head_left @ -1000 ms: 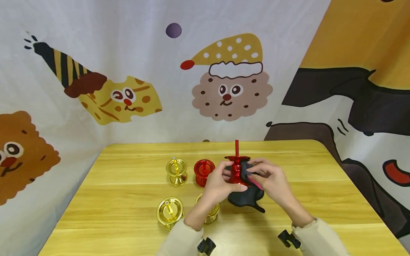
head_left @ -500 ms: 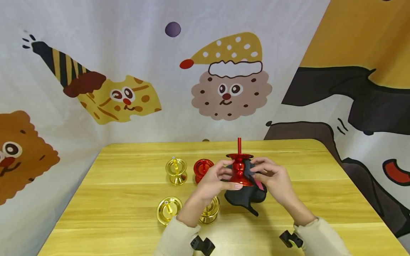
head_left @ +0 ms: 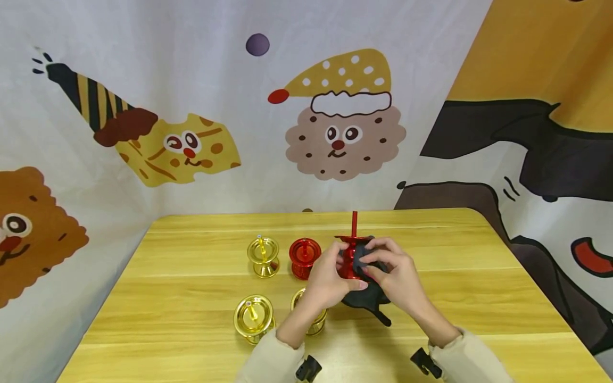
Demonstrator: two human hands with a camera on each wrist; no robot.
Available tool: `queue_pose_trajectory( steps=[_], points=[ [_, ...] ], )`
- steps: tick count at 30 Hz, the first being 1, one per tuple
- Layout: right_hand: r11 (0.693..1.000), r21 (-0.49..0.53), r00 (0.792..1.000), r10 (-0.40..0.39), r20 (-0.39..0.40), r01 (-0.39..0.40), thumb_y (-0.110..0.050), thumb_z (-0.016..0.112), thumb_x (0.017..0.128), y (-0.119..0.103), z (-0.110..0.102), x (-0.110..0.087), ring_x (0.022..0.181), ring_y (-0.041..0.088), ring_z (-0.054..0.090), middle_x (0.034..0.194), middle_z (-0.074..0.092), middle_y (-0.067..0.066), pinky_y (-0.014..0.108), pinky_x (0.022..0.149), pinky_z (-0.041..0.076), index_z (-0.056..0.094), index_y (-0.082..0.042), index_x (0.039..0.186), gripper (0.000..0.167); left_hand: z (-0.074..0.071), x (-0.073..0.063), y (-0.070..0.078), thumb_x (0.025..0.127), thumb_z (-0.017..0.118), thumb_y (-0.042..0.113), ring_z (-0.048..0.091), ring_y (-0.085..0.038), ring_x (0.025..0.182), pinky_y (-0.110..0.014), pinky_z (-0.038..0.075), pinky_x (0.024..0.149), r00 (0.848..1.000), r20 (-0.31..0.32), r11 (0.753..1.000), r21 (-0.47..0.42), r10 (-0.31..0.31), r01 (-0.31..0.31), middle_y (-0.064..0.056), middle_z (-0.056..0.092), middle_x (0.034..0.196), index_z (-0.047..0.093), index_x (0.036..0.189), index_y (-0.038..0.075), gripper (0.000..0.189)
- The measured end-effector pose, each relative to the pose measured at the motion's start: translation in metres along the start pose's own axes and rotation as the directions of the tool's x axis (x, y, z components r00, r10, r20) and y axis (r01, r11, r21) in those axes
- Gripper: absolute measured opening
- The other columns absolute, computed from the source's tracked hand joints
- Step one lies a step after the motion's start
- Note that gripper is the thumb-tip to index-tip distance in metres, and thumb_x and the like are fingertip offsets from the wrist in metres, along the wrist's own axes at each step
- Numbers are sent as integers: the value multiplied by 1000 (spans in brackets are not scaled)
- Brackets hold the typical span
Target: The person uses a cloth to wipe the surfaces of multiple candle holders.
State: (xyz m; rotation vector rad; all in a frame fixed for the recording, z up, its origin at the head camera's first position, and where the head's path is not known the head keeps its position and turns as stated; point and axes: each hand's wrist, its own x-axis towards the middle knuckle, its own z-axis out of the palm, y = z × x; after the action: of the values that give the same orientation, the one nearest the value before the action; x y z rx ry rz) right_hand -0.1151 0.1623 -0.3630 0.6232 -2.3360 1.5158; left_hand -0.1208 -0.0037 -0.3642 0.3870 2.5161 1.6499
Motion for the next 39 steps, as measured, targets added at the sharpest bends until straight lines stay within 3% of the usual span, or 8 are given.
queue_pose_trajectory(
  steps=[4, 11, 17, 19, 28, 30, 35, 39],
  points=[
    [998, 58, 1000, -8, 8, 8, 21, 62, 73, 4, -4, 1, 95, 17, 54, 104, 54, 15, 16, 79, 49, 68, 4, 84, 21, -9, 2, -3, 72, 78, 10, 52, -20, 88, -29, 47, 72, 993, 106, 976, -207, -49, 70, -6, 55, 97, 47, 125, 7, 62],
    [976, 193, 995, 97, 31, -102, 19, 57, 78, 10, -17, 3, 98, 13, 54, 107, 54, 16, 21, 75, 52, 65, 9, 87, 15, -23, 1, -4, 82, 62, -4, 54, -19, 93, -33, 49, 82, 949, 316, 756, -616, -18, 220, -15, 53, 106, 35, 131, 3, 56],
    [994, 103, 999, 34, 21, -36, 22, 59, 74, 8, -8, -1, 94, 9, 54, 105, 53, 16, 18, 78, 50, 67, 5, 86, 22, -9, 0, -1, 75, 76, 21, 53, -21, 95, -35, 49, 79, 986, 134, 943, -305, -100, 137, -10, 54, 105, 41, 128, 6, 66],
    [996, 84, 1000, 4, 23, -6, 22, 60, 74, 7, -7, -2, 94, 8, 54, 104, 53, 16, 17, 79, 49, 67, 4, 86, 22, -8, 0, -3, 74, 77, 22, 51, -21, 94, -34, 48, 76, 989, 109, 961, -247, -102, 126, -8, 52, 104, 43, 129, 6, 67],
    [960, 268, 997, 70, 44, -80, 18, 57, 79, 13, -19, 1, 97, 13, 56, 107, 56, 7, 19, 72, 52, 62, 9, 89, 15, -23, 0, -6, 83, 62, -3, 57, -20, 94, -31, 49, 86, 950, 310, 739, -646, 29, 188, -17, 54, 111, 37, 131, -4, 55],
    [960, 263, 995, 86, 56, -98, 17, 58, 79, 13, -18, 0, 97, 13, 56, 107, 56, 7, 20, 72, 52, 62, 9, 90, 14, -23, 0, -5, 82, 64, 1, 56, -21, 97, -32, 48, 87, 952, 305, 765, -619, 23, 180, -17, 54, 113, 38, 131, -3, 55],
    [984, 165, 997, 56, 46, -63, 18, 59, 77, 9, -12, -3, 96, 11, 55, 106, 53, 14, 20, 76, 52, 65, 5, 88, 18, -13, -1, -3, 75, 76, 16, 53, -21, 97, -33, 49, 80, 980, 189, 926, -355, -62, 127, -9, 56, 109, 42, 131, 0, 67],
    [997, 79, 999, -26, 29, 24, 20, 61, 74, 3, -7, -5, 93, 9, 55, 104, 53, 15, 18, 77, 51, 67, 2, 87, 23, -9, -2, -4, 71, 79, 15, 54, -21, 92, -32, 50, 76, 986, 142, 962, -248, -84, 118, -8, 57, 103, 43, 131, -4, 72]
  ],
)
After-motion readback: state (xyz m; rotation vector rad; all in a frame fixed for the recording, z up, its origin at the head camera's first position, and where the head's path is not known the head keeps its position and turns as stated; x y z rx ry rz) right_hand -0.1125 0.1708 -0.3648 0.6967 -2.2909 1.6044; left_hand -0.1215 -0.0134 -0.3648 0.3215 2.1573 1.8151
